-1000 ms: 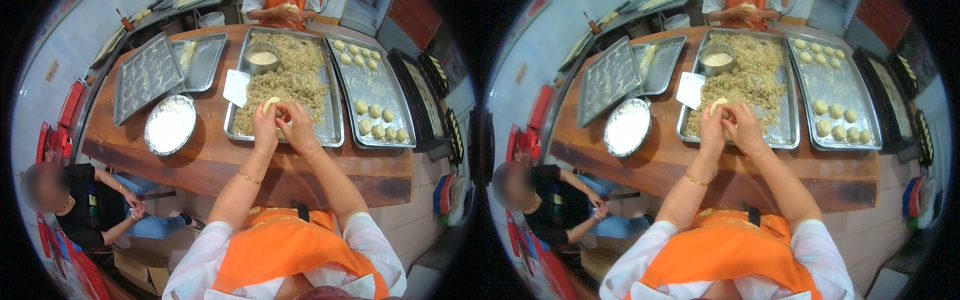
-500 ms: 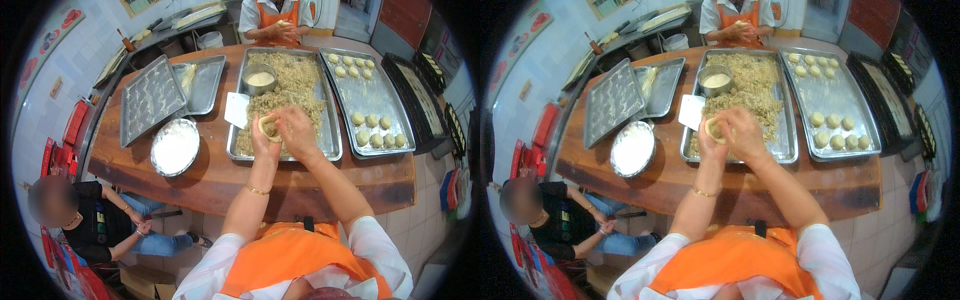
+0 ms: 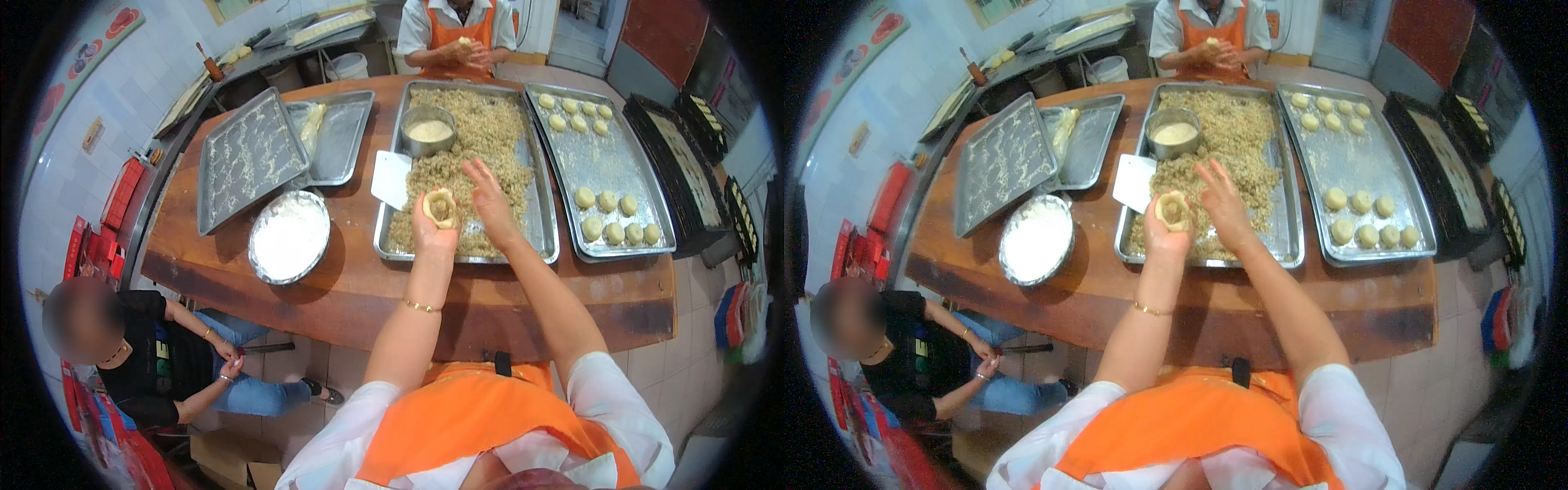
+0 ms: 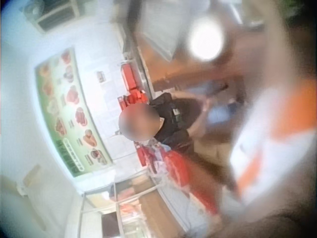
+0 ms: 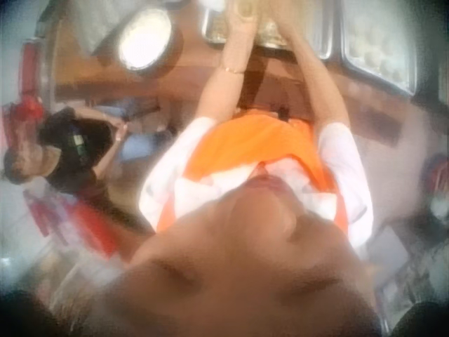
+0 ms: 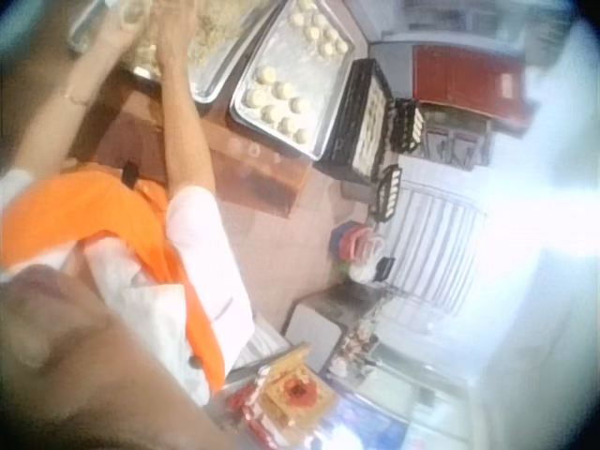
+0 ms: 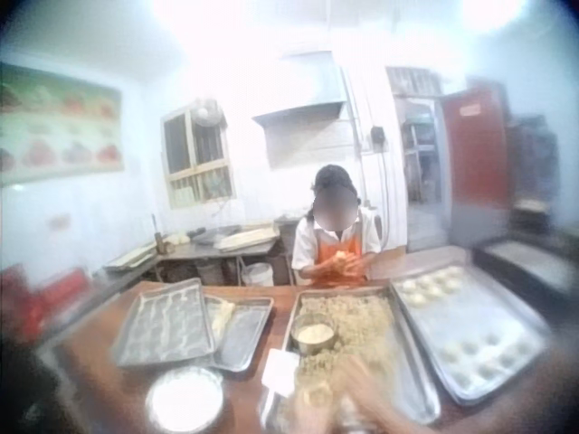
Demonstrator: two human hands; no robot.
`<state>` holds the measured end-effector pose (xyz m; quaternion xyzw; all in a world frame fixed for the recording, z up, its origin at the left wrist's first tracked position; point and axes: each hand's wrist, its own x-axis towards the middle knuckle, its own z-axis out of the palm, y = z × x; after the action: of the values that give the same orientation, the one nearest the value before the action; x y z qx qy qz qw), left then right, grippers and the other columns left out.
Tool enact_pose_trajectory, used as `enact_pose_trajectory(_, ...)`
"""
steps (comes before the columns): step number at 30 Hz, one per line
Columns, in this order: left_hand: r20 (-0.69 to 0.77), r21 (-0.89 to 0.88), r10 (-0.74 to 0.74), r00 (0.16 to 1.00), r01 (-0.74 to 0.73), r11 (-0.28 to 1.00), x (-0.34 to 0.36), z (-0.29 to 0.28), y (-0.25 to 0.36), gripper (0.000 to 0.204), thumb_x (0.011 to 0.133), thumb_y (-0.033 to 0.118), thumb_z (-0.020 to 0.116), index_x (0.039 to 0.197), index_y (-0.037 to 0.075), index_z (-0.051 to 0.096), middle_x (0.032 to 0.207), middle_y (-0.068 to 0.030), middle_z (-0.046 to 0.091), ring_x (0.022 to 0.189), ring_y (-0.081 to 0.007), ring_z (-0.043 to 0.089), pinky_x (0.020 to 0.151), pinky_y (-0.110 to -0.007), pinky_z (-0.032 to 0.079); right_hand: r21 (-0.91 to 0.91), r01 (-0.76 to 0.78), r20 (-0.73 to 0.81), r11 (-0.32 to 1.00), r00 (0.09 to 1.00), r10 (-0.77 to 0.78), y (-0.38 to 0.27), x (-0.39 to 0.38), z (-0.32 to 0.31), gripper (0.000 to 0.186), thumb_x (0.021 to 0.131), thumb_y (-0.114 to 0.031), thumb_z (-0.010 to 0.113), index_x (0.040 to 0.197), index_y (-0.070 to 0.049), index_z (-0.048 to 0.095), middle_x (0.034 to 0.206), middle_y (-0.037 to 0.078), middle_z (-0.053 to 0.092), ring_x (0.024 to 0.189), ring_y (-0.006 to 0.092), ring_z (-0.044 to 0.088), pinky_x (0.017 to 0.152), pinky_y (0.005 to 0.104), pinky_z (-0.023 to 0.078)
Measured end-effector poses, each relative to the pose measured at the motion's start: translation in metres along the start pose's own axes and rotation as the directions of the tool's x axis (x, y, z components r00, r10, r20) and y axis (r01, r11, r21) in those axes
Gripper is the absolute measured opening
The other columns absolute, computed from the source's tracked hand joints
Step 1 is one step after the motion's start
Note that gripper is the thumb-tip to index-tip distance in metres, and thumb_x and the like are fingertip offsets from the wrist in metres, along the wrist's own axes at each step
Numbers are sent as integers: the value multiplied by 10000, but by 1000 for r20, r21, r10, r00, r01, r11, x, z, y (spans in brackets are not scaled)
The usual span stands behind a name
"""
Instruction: The person prepares bread rolls by hand by flattening dough, adding a filling, and then rolling the dough into spherical shapes which are placed on metal trays.
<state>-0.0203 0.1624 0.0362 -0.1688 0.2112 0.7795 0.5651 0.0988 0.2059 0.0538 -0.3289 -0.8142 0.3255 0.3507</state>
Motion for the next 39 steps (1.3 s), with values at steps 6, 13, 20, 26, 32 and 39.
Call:
enact_pose_trajectory(6, 92, 20, -58, 994, 56, 998, 4, -15, -18, 256, 973, 376, 605, 992, 121, 606, 988, -59, 635, 908, -241, 628, 802, -409, 564, 585, -258, 337, 769, 940, 59, -11, -10, 1, 591, 956, -254, 600, 1489, -95, 402, 1494, 101, 429, 1365, 218, 407, 1134, 373, 325)
enact_pose_trajectory(13, 208, 100, 63, 976, -85, 991, 19, -20, -30, 330, 1014, 370, 535, 1156, 73, 567, 1081, -58, 605, 985, -229, 611, 869, -380, 536, 490, -63, 100, 869, 995, 16, -4, -14, 13, 436, 952, -92, 569, 1377, -31, 496, 1324, 104, 560, 1200, 163, 539, 1023, 314, 434)
enact_pose_trajectory(20, 419, 364, -10, 908, -158, 918, -20, -28, -7, 321, 1006, 363, 518, 1214, 132, 604, 1097, -7, 645, 997, -128, 631, 857, -295, 531, 712, -257, 268, 654, 960, 85, -4, -12, 6, 608, 836, -252, 671, 1398, -94, 503, 1394, 118, 504, 1299, 207, 458, 1091, 368, 371)
enact_pose_trajectory(26, 146, 253, -105, 984, 66, 965, -4, -71, -34, 239, 892, 432, 675, 992, 217, 645, 851, 59, 636, 677, -75, 589, 519, -219, 473, 451, -229, 229, 863, 964, 136, -24, -44, 17, 571, 860, -150, 580, 1406, -21, 474, 1434, 127, 495, 1346, 259, 445, 1132, 393, 326)
enact_pose_trajectory(32, 136, 132, -158, 978, 140, 981, -35, -67, 0, 212, 890, 394, 695, 955, 192, 688, 825, 53, 676, 687, -82, 659, 404, -188, 431, 549, -93, -33, 831, 991, 132, 1, -35, 20, 518, 915, -146, 569, 1409, -20, 479, 1447, 127, 490, 1360, 259, 435, 1134, 387, 299)
enact_pose_trajectory(39, 181, 55, -99, 978, 91, 994, -44, -70, 31, 283, 904, 390, 676, 1008, 127, 670, 856, -36, 681, 714, -163, 690, 387, -206, 453, 533, -50, -115, 845, 985, 131, -28, -44, 27, 450, 947, -163, 522, 1368, -1, 519, 1421, 139, 517, 1349, 246, 444, 1130, 380, 307)
